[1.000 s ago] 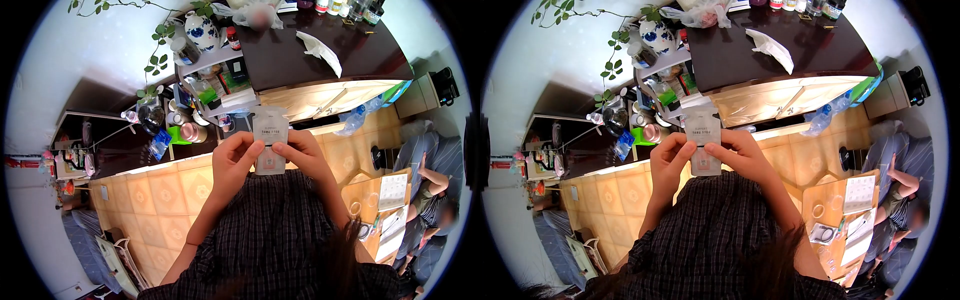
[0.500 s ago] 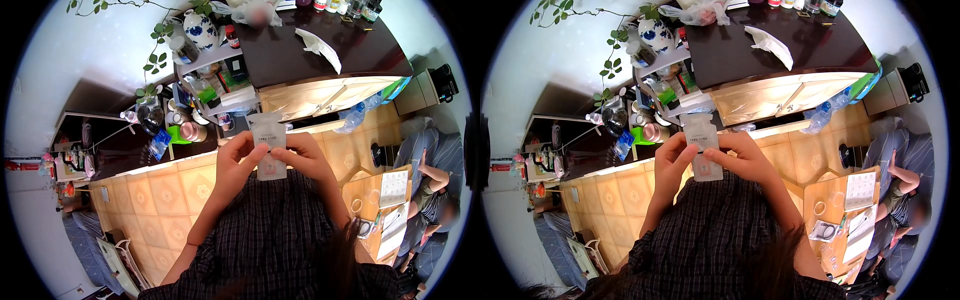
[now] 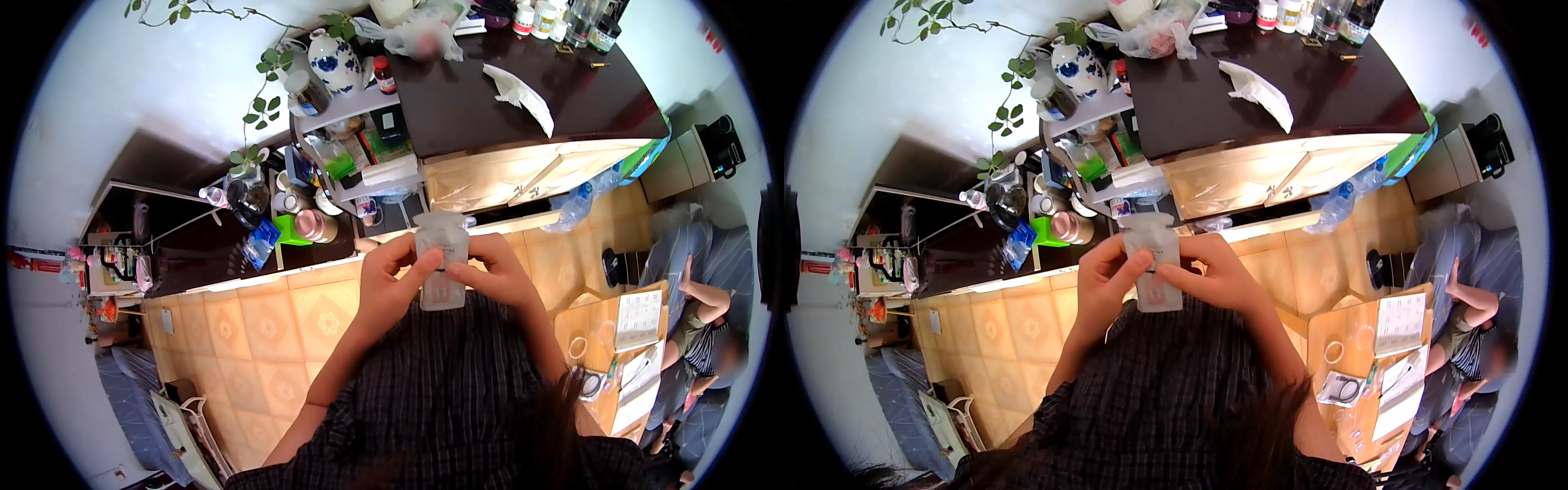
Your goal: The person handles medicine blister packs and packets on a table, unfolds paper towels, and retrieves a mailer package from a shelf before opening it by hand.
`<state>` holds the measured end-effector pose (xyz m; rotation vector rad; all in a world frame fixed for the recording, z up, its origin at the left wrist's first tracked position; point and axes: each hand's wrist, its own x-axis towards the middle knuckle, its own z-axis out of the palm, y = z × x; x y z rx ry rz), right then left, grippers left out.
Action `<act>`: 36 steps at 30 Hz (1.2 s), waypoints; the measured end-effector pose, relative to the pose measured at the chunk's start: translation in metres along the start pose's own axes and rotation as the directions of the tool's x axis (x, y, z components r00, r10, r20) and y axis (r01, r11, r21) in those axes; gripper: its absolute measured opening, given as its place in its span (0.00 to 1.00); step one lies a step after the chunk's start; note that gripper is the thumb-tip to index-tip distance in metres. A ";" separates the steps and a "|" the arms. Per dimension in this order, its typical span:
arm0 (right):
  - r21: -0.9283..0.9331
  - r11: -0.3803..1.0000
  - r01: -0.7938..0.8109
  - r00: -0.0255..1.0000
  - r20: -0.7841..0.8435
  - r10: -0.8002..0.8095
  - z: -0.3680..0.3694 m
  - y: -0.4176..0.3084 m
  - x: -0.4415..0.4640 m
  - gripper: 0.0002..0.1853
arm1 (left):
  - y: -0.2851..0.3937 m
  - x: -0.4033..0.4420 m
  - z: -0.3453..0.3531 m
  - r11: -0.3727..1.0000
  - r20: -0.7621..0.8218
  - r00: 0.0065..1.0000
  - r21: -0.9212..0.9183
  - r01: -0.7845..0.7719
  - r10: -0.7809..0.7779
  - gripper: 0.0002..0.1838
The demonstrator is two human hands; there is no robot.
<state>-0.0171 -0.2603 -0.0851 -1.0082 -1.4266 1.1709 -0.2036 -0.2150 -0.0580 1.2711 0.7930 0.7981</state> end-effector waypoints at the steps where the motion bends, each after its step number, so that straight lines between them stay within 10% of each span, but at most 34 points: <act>1: 0.062 0.998 -0.006 0.999 -0.031 0.008 0.001 0.000 0.000 0.12 | -0.004 0.001 0.000 0.999 0.027 0.999 0.024 -0.027 0.026 0.12; 21: 0.188 0.979 -0.080 0.970 -0.211 0.120 -0.012 0.014 0.007 0.14 | -0.015 0.004 -0.004 0.951 0.305 0.901 0.100 0.292 -0.308 0.20; 36: 0.317 0.931 -0.179 0.965 -0.126 0.229 -0.018 0.014 0.013 0.13 | -0.011 0.011 -0.009 0.972 0.403 0.886 0.146 0.183 -0.228 0.22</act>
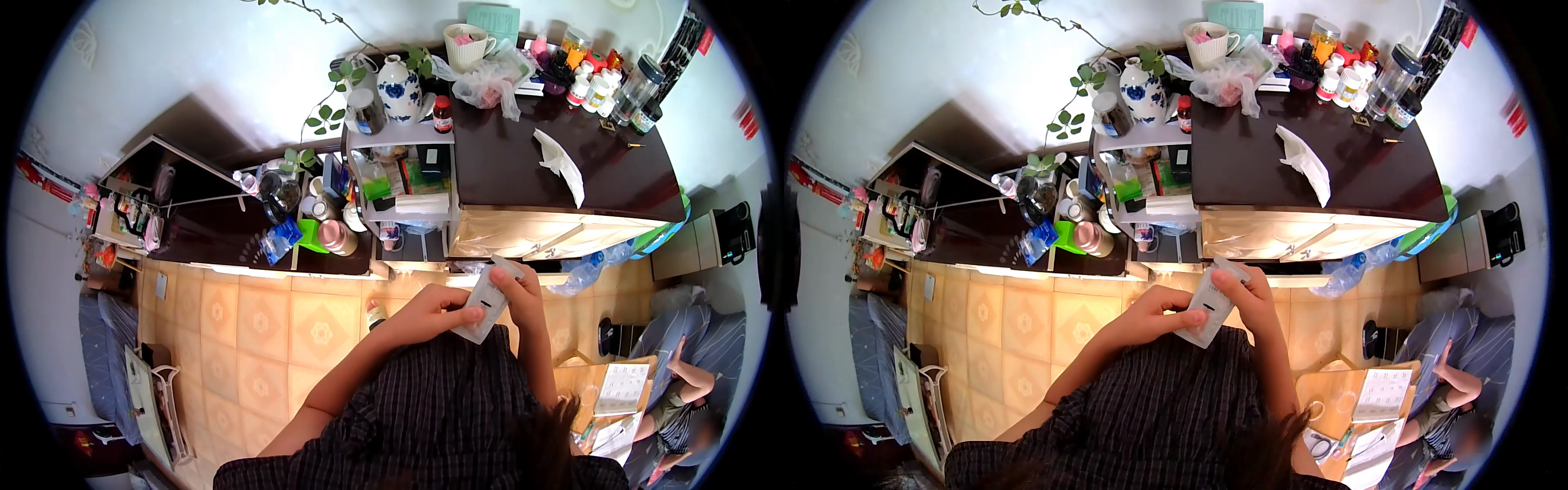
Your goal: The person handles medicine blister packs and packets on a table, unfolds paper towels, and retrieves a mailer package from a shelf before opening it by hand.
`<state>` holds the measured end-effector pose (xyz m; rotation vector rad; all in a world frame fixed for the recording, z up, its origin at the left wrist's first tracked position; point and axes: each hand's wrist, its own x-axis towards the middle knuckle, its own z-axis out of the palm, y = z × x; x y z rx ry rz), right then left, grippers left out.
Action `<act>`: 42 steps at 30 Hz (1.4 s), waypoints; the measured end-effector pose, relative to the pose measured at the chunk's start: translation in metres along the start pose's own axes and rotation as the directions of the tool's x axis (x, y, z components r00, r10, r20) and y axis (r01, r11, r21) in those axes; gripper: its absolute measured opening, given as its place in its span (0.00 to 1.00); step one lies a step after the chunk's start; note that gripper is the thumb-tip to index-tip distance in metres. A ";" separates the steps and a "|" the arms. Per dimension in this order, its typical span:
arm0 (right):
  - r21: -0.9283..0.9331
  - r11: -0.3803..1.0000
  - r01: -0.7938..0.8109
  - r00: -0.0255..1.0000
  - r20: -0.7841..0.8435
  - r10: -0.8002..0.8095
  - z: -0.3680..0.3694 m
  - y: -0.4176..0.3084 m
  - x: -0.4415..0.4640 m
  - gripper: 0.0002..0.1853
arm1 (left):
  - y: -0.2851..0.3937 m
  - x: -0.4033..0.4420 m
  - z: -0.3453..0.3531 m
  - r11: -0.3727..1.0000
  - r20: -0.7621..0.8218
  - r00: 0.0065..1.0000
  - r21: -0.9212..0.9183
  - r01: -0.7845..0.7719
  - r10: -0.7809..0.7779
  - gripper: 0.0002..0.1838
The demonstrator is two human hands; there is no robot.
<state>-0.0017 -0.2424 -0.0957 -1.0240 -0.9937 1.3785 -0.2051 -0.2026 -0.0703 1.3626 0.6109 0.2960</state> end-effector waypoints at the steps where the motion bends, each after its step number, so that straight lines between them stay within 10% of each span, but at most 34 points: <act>1: -0.011 1.000 0.003 1.000 0.001 -0.003 0.000 0.000 0.000 0.13 | 0.000 0.000 0.000 1.000 0.001 1.000 0.010 -0.010 0.010 0.22; 16: -0.059 0.998 0.022 0.986 -0.165 -0.032 -0.008 0.015 0.003 0.14 | -0.062 0.022 -0.019 0.955 -0.015 1.000 -0.297 -0.007 0.002 0.20; 22: -0.034 0.998 -0.046 0.968 -0.250 0.036 -0.016 0.023 0.000 0.11 | -0.146 0.067 -0.087 0.994 -0.558 0.829 0.081 0.067 -0.011 0.12; 25: -0.041 0.994 -0.101 0.955 -0.284 0.086 -0.020 0.028 -0.004 0.11 | -0.207 0.100 -0.162 0.760 -0.686 0.645 0.603 0.243 0.337 0.14; 28: -0.064 0.986 -0.156 0.937 -0.325 0.127 -0.028 0.044 -0.013 0.13 | -0.193 0.133 -0.204 0.538 -0.710 0.556 0.698 0.473 0.432 0.26; 34: -0.094 0.943 -0.319 0.871 -0.422 0.252 -0.030 0.062 -0.030 0.14 | -0.215 0.219 -0.293 0.329 -0.829 0.351 0.509 0.795 0.435 0.50; 42: -0.045 0.903 -0.426 0.765 -0.551 0.333 -0.031 0.078 -0.050 0.14 | -0.232 0.250 -0.331 0.069 -0.866 0.423 0.455 0.888 0.267 0.38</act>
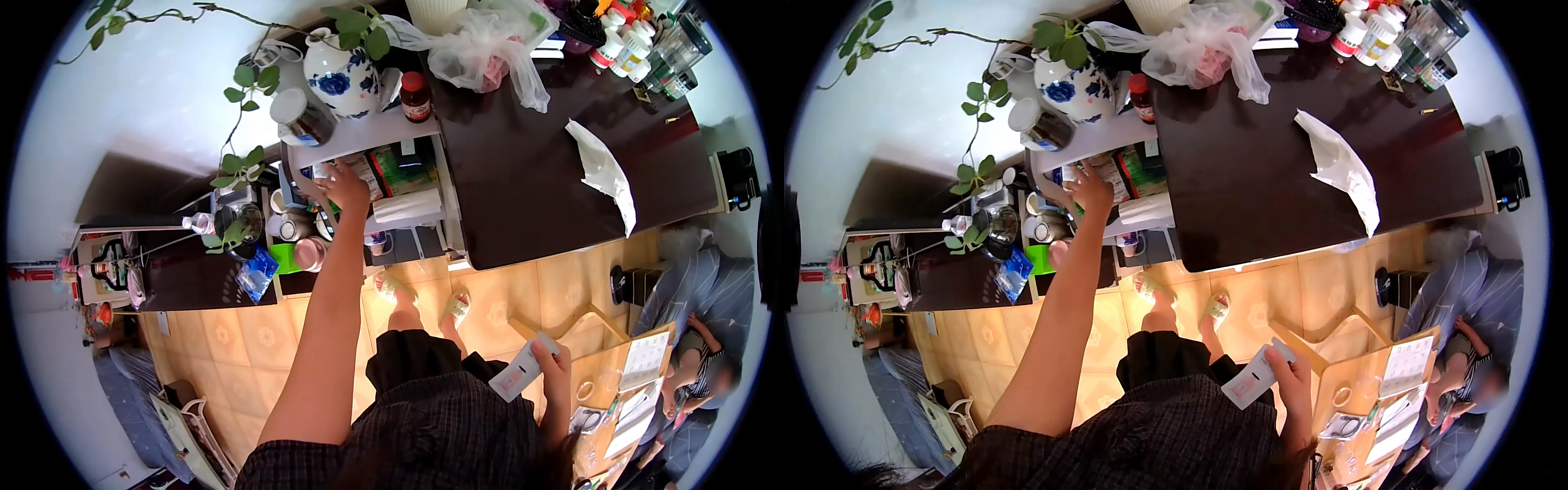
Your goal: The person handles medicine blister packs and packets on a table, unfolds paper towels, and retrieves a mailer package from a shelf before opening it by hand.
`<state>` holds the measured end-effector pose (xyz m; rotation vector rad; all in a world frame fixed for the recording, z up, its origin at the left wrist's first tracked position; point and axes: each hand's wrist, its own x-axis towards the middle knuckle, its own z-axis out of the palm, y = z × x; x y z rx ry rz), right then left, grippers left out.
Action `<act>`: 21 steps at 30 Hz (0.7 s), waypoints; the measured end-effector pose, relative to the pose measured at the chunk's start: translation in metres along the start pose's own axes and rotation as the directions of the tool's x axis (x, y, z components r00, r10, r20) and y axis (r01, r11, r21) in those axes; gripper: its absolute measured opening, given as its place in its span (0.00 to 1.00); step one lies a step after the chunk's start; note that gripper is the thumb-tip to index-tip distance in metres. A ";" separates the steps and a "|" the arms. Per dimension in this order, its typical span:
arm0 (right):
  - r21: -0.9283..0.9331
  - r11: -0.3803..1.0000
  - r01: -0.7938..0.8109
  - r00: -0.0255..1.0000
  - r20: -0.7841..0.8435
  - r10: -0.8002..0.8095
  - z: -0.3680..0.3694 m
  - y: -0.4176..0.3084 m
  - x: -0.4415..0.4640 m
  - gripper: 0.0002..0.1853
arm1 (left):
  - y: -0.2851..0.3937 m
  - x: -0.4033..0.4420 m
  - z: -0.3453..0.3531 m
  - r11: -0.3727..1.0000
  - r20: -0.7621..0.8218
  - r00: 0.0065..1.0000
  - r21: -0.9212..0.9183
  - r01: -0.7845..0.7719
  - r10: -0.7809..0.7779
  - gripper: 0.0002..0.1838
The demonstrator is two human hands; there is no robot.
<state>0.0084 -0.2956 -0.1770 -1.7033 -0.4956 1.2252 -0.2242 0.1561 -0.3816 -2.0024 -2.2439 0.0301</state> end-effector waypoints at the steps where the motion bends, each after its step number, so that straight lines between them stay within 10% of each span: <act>1: -0.007 1.000 0.002 1.000 0.000 -0.002 0.000 0.000 0.002 0.14 | -0.002 0.008 0.007 1.000 0.001 1.000 -0.018 -0.015 0.015 0.37; 7: -0.016 1.000 -0.015 1.000 0.024 0.015 0.006 -0.005 0.010 0.15 | -0.006 0.011 -0.023 0.946 0.019 0.999 -0.321 0.041 -0.037 0.38; 17: -0.051 0.998 0.024 0.990 0.137 -0.017 0.019 -0.017 0.019 0.14 | 0.000 -0.057 -0.040 0.972 -0.086 0.996 -0.232 -0.035 0.015 0.50; 21: -0.089 0.996 0.019 0.991 0.130 -0.007 0.022 -0.019 0.021 0.15 | -0.007 -0.073 -0.035 0.929 -0.162 0.980 -0.331 -0.165 0.116 0.40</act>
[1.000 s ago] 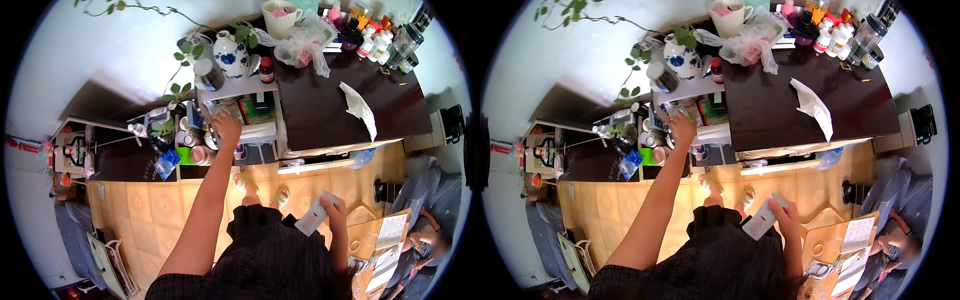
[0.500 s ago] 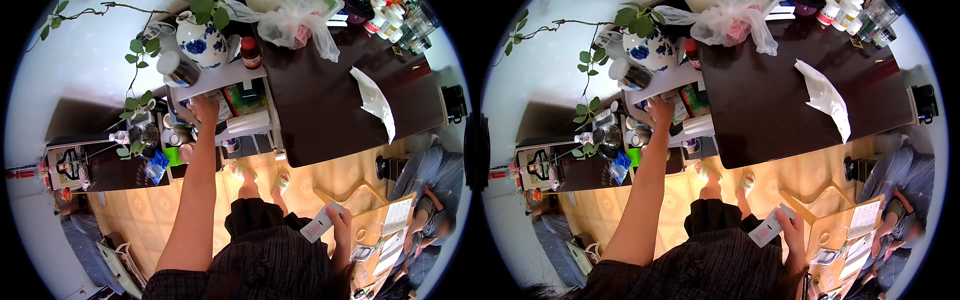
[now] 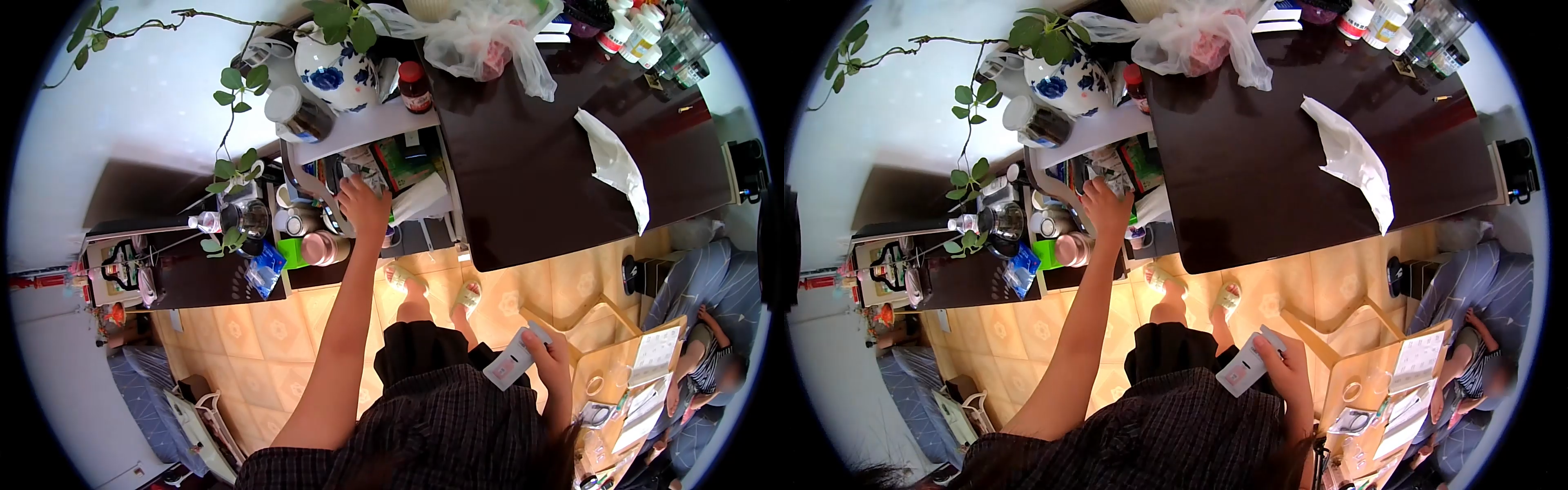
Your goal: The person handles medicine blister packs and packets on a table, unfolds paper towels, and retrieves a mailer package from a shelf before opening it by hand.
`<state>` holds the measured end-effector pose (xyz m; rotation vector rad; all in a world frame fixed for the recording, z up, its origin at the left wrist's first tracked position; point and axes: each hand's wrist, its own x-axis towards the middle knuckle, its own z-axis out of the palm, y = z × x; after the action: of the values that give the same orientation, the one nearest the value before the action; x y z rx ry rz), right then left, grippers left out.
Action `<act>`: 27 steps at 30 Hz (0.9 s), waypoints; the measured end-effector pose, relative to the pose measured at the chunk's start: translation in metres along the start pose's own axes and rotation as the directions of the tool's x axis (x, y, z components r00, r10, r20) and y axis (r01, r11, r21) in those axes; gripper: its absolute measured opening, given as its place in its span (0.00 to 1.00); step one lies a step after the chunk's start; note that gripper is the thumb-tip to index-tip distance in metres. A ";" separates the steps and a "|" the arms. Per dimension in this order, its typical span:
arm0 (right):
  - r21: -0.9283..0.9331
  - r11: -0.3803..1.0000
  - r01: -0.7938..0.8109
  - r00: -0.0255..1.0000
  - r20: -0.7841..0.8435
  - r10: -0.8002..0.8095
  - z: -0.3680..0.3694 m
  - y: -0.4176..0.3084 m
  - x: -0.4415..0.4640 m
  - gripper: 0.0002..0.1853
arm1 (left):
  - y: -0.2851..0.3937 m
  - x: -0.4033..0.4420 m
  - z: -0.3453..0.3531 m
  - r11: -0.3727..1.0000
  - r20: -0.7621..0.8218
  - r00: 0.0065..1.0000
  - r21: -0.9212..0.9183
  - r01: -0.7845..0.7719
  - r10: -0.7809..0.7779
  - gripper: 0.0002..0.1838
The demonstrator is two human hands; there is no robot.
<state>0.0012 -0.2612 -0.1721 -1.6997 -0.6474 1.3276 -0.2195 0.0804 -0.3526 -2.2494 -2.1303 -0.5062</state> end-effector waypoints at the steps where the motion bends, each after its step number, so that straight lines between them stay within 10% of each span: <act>1: -0.003 1.000 0.001 1.000 0.009 -0.001 0.000 0.002 0.000 0.15 | -0.003 0.002 0.005 1.000 -0.018 1.000 -0.001 0.001 -0.001 0.38; 14: -0.042 0.993 -0.115 0.993 -0.012 0.114 0.000 0.022 -0.001 0.15 | -0.041 0.095 0.055 0.922 -0.176 0.909 -0.016 -0.387 0.379 0.31; 27: -0.067 0.994 -0.083 0.994 0.064 0.087 0.020 0.014 0.020 0.15 | -0.030 0.061 0.031 0.850 -0.144 0.925 -0.363 -0.381 0.353 0.22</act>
<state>-0.0133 -0.2456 -0.1956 -1.7571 -0.6691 1.4424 -0.2401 0.1492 -0.3744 -2.6998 -1.6076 -1.0419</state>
